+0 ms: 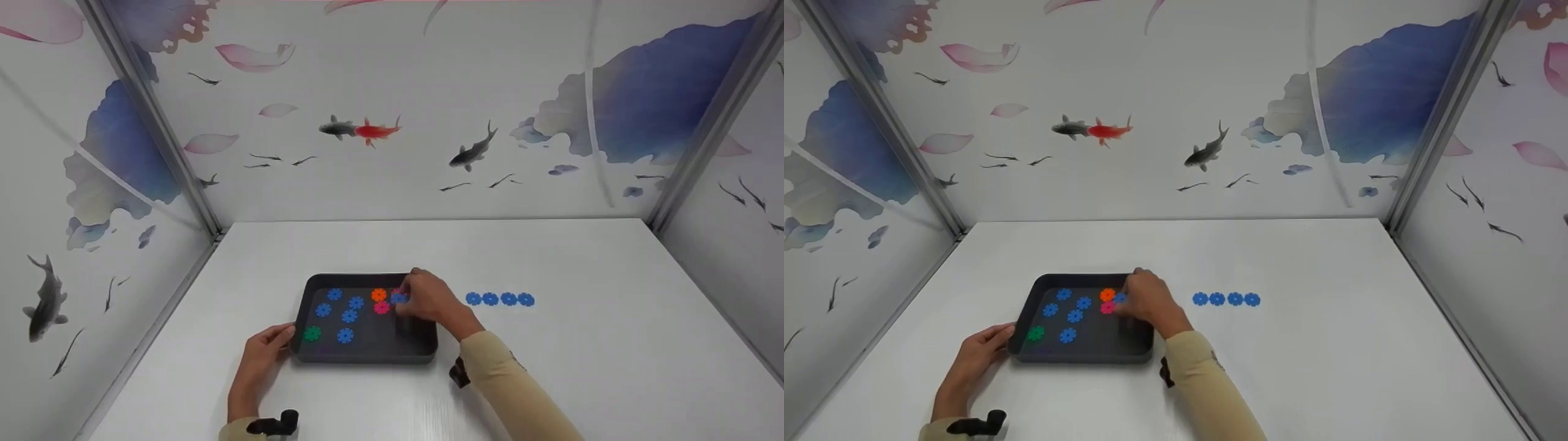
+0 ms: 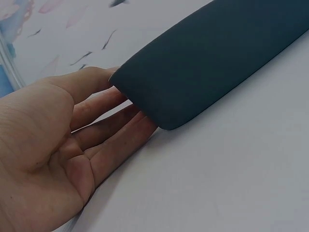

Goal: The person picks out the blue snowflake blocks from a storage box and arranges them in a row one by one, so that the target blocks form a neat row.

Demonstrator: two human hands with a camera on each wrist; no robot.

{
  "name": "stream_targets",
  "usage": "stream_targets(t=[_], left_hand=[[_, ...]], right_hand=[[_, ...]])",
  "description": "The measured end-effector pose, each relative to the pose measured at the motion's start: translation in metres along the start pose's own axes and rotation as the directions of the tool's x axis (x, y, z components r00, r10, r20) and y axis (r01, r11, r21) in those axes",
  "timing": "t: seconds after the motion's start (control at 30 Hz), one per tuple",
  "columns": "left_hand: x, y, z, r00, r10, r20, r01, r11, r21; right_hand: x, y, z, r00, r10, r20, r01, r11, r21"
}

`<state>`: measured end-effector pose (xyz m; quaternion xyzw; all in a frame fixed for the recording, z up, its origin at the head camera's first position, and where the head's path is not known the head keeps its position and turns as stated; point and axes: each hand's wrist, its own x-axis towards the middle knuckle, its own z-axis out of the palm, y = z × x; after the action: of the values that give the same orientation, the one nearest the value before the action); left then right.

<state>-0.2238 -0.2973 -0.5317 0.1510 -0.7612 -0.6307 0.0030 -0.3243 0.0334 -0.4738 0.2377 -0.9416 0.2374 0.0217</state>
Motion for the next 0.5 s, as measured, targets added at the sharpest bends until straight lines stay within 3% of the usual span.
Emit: stream_targets(t=[0.2, 0.5], left_hand=[[0.002, 0.0, -0.002, 1.0, -0.023, -0.004, 0.023, 0.999, 0.037], [0.002, 0.002, -0.002, 1.0, -0.024, 0.003, 0.024, 0.998, 0.056]], right_hand=[[-0.005, 0.027, -0.023, 0.997, 0.061, -0.044, -0.059, 0.997, 0.039], [-0.021, 0.064, -0.055, 0.992, 0.063, -0.11, -0.056, 0.996, 0.064]])
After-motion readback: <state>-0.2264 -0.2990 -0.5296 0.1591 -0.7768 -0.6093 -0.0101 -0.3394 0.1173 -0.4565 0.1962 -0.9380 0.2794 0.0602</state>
